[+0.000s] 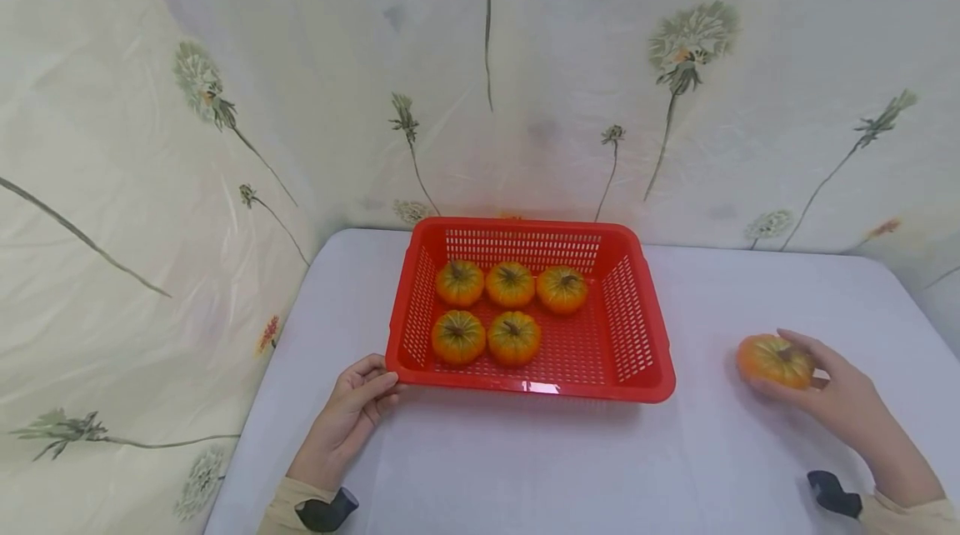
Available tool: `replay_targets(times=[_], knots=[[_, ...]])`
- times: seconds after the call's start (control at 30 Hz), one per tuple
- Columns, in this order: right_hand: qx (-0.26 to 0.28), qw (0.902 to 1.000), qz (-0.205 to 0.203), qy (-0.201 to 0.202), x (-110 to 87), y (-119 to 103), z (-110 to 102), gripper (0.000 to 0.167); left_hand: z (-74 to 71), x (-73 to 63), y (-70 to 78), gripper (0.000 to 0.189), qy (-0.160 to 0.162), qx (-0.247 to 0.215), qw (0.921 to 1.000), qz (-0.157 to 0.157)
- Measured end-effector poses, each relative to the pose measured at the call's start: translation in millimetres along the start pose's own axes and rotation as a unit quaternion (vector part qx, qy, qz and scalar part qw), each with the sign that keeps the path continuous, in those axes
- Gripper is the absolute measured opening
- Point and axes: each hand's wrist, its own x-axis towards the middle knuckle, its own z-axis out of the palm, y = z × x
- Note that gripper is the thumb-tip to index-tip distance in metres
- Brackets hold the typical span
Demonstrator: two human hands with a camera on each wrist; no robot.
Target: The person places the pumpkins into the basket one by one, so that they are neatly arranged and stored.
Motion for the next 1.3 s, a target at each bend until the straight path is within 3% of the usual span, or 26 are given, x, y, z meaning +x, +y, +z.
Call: replay_targets(times=[0.37,0.8,1.3], knots=[[0.002,0.9968,-0.071,0.036,0.6,-25,2,0.095,-0.9,0.0,-0.3,0.014,0.000,-0.001,1.0000,-0.002],[0.011,0.9962,-0.077,0.038,-4.6,-67,3,0.093,-3.3,0.2,-0.6,0.017,-0.033,-0.001,0.9993,0.016],[0.010,0.9892,-0.137,0.050,-2.8,-96,-6,0.092,-2.5,0.4,-0.7,0.019,-0.019,-0.004,0.9998,0.005]])
